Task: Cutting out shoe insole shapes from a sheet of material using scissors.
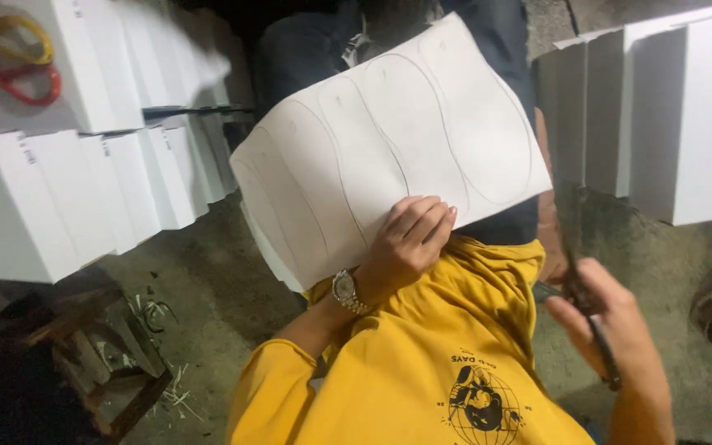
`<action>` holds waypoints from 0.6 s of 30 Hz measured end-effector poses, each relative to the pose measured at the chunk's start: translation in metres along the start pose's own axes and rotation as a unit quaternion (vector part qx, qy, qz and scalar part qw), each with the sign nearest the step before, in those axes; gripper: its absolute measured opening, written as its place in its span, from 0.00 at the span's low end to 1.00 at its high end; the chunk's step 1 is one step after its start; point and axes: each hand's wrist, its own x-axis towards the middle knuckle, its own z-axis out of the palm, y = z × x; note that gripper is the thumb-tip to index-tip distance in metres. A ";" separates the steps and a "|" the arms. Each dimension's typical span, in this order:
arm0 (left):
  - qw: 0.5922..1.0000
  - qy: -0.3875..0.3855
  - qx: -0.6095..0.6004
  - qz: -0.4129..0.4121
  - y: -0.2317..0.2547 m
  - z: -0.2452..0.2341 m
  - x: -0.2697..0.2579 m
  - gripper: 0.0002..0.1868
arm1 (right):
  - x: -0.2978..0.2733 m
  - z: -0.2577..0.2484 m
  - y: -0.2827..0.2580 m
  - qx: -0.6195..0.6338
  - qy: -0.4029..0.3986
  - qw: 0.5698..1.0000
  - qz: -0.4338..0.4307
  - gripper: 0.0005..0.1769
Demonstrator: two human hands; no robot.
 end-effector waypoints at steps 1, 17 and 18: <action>1.000 -0.011 0.006 0.014 -0.001 0.006 0.003 0.10 | -0.002 0.004 0.004 -0.021 -0.021 0.999 0.022 0.12; 0.996 -0.005 -0.030 0.090 0.012 0.077 0.001 0.08 | 0.035 0.029 0.006 0.063 0.011 0.997 -0.033 0.10; 0.996 -0.007 -0.031 0.087 0.012 0.077 0.001 0.08 | 0.036 0.028 0.006 0.063 0.009 0.997 -0.031 0.10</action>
